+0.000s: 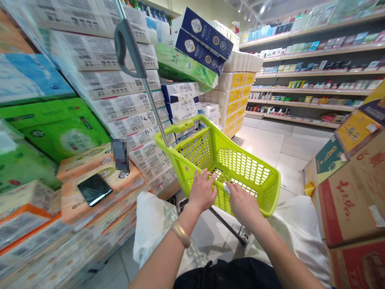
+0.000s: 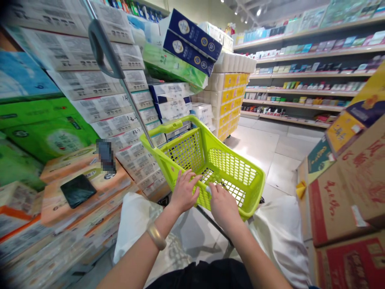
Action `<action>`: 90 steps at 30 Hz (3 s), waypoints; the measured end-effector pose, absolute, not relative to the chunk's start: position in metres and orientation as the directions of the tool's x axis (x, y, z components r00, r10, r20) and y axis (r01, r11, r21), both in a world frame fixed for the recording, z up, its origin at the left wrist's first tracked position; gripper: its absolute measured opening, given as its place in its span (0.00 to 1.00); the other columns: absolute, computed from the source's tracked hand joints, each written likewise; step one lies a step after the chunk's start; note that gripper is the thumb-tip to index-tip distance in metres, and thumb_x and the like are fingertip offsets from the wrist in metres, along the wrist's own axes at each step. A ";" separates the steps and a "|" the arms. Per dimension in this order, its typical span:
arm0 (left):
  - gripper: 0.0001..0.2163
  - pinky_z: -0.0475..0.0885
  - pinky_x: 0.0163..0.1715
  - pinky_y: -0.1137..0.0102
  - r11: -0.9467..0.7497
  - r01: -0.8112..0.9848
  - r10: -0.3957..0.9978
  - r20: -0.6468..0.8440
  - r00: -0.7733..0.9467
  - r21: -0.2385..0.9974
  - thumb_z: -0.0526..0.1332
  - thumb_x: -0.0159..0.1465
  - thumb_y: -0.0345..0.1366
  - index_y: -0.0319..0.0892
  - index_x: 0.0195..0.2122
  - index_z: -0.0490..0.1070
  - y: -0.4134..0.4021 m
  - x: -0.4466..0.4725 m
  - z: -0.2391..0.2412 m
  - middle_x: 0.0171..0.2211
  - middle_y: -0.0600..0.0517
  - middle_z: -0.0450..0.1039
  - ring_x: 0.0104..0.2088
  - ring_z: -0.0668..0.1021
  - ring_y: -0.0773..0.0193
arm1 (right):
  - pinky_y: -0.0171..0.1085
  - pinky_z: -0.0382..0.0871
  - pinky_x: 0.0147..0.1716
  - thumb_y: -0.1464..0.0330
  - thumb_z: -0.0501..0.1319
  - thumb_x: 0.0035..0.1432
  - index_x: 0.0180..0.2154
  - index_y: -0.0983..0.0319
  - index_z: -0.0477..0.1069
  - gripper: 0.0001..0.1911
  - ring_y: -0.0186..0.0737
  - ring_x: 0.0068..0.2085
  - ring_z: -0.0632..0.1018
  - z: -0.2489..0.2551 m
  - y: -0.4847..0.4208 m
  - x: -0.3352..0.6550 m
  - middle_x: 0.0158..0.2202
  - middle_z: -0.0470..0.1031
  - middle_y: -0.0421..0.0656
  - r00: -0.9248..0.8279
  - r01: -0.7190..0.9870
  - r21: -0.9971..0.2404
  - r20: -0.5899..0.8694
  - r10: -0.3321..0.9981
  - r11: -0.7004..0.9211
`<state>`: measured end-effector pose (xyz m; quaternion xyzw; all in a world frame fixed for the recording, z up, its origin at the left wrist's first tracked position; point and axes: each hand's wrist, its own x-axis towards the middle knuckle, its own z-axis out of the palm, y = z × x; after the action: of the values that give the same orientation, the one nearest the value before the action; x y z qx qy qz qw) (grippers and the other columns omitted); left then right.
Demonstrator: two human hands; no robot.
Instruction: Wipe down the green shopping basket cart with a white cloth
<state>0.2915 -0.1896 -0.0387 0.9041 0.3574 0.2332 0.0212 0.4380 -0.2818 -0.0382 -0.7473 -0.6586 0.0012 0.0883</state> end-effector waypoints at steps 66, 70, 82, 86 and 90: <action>0.14 0.55 0.62 0.49 -0.761 0.619 0.633 0.436 0.640 0.196 0.48 0.68 0.34 0.43 0.30 0.71 -0.188 0.285 -0.047 0.36 0.50 0.71 0.45 0.69 0.58 | 0.37 0.68 0.43 0.76 0.49 0.60 0.61 0.66 0.57 0.26 0.45 0.49 0.75 -0.044 -0.278 0.400 0.53 0.70 0.54 0.031 0.977 -0.213 -0.016 0.999 -0.034; 0.15 0.54 0.62 0.49 -0.764 0.613 0.630 0.439 0.640 0.202 0.48 0.69 0.35 0.43 0.30 0.72 -0.187 0.284 -0.047 0.36 0.50 0.71 0.46 0.69 0.58 | 0.37 0.69 0.42 0.75 0.48 0.62 0.61 0.65 0.57 0.25 0.44 0.49 0.75 -0.050 -0.282 0.401 0.52 0.70 0.53 0.035 0.977 -0.209 0.018 0.999 -0.031; 0.14 0.54 0.63 0.48 -0.758 0.613 0.638 0.446 0.628 0.223 0.49 0.68 0.34 0.43 0.29 0.71 -0.189 0.287 -0.050 0.36 0.50 0.71 0.46 0.69 0.57 | 0.37 0.69 0.42 0.71 0.47 0.65 0.61 0.64 0.58 0.23 0.45 0.49 0.76 -0.047 -0.292 0.403 0.52 0.71 0.53 0.079 0.970 -0.230 0.001 0.997 -0.076; 0.14 0.54 0.63 0.48 -0.762 0.604 0.636 0.444 0.631 0.233 0.48 0.68 0.35 0.44 0.30 0.72 -0.188 0.283 -0.050 0.36 0.50 0.71 0.46 0.69 0.58 | 0.37 0.69 0.43 0.71 0.46 0.65 0.61 0.64 0.58 0.24 0.44 0.48 0.76 -0.054 -0.296 0.404 0.51 0.72 0.52 0.074 0.972 -0.228 0.028 0.997 -0.065; 0.14 0.54 0.63 0.48 -0.762 0.602 0.636 0.453 0.625 0.241 0.48 0.68 0.35 0.44 0.30 0.71 -0.189 0.283 -0.051 0.36 0.50 0.71 0.47 0.69 0.57 | 0.38 0.69 0.44 0.73 0.47 0.64 0.60 0.63 0.59 0.23 0.43 0.48 0.76 -0.069 -0.314 0.411 0.51 0.72 0.52 0.080 0.970 -0.236 0.100 0.992 -0.055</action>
<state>0.2830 -0.1891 -0.0505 0.9007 0.3437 0.2638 0.0329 0.4111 -0.3140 -0.0694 -0.7249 -0.6767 0.0443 0.1211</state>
